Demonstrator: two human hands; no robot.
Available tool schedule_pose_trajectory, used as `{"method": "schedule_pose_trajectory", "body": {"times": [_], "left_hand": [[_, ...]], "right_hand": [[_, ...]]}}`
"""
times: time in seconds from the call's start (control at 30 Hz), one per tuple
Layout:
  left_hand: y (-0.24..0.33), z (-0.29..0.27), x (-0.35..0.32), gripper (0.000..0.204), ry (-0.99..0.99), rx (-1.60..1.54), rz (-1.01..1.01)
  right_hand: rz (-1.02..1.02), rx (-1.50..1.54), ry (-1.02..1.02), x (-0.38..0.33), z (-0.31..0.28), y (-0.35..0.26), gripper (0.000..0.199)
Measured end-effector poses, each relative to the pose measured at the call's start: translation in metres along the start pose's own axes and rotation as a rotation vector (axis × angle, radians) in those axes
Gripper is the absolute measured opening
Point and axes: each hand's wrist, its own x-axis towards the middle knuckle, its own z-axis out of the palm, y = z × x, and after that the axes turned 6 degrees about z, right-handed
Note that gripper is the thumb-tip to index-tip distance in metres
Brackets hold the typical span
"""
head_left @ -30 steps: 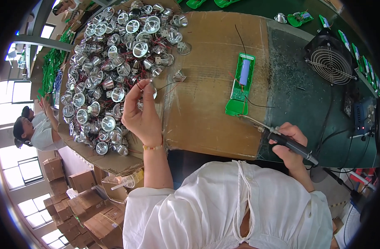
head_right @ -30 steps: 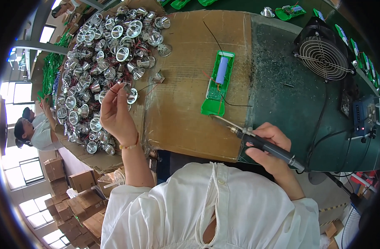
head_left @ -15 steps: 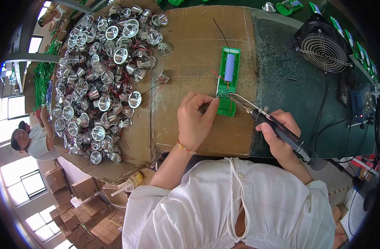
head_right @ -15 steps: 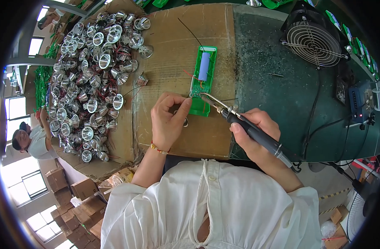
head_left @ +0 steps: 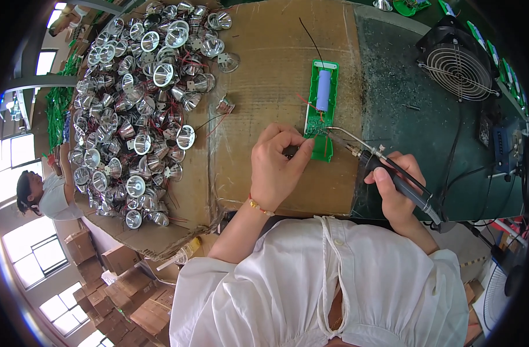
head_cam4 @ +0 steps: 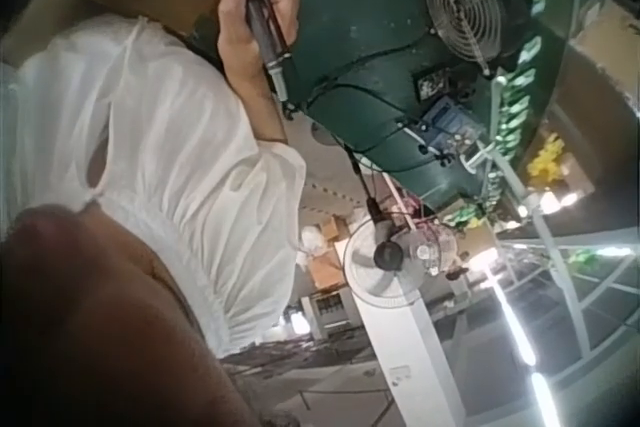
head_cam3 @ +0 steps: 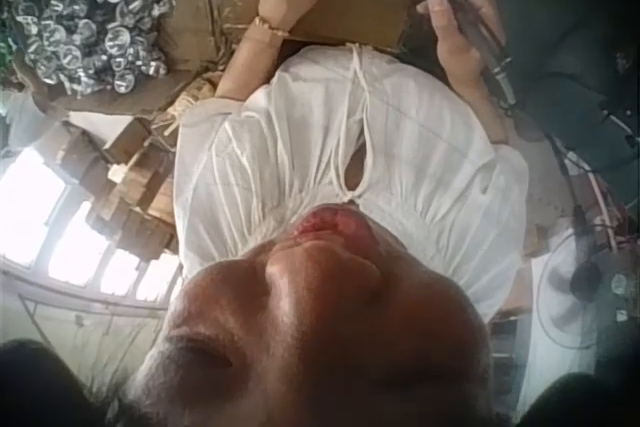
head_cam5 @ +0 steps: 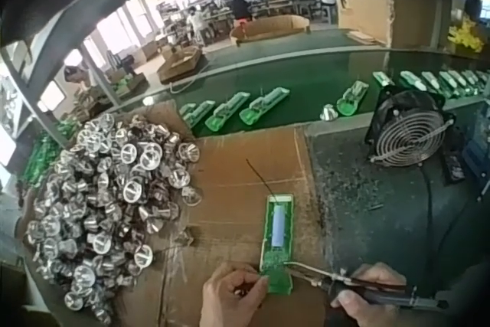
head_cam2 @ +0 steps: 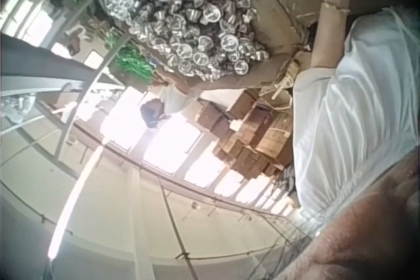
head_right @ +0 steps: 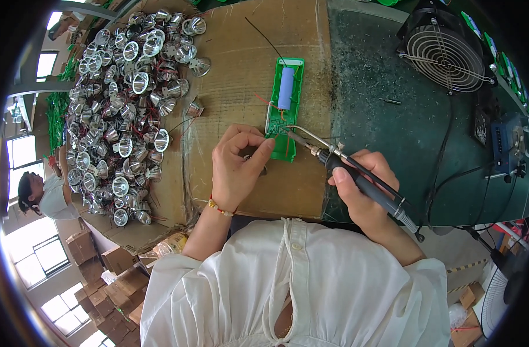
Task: Soldering wires and components onto green circuit boards in an assembly line.
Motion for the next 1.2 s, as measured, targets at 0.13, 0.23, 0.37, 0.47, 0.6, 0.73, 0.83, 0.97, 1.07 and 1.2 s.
{"method": "schedule_pose_trajectory", "body": {"times": [0.13,0.23,0.37,0.47,0.6,0.73,0.83,0.97,1.07,1.2], "left_hand": [[-0.002,0.004,0.002,0.009,-0.005,-0.002,-0.005],[-0.003,0.004,0.002,0.009,-0.003,0.014,-0.006],[-0.004,0.006,0.001,0.009,0.014,-0.015,-0.034],[-0.003,0.007,0.002,0.010,0.011,-0.025,-0.050],[-0.004,0.008,0.002,0.010,0.016,-0.037,-0.064],[0.000,0.005,0.004,0.011,0.002,-0.016,-0.065],[0.001,0.005,0.004,0.011,-0.014,-0.011,-0.082],[0.002,0.003,0.006,0.012,-0.013,0.001,-0.070],[0.002,0.002,0.011,0.012,-0.047,0.030,-0.061],[0.000,0.002,0.014,0.012,-0.059,0.053,-0.015]], "right_hand": [[0.008,-0.014,0.001,-0.002,0.002,0.001,0.015],[-0.004,-0.061,0.006,0.001,0.004,0.001,0.014],[-0.024,-0.115,-0.026,0.002,0.003,-0.003,0.014],[-0.015,-0.115,0.002,-0.001,0.004,-0.001,0.015],[-0.024,-0.009,0.050,-0.002,0.002,-0.001,0.011],[-0.011,0.002,0.046,-0.001,0.002,0.000,0.011],[-0.005,0.022,0.035,0.000,0.005,0.000,0.011],[0.016,0.075,0.035,0.004,0.007,0.006,0.012],[0.049,0.135,0.063,0.006,0.008,0.010,0.013],[0.066,0.091,0.069,0.009,0.010,0.007,0.012]]}}
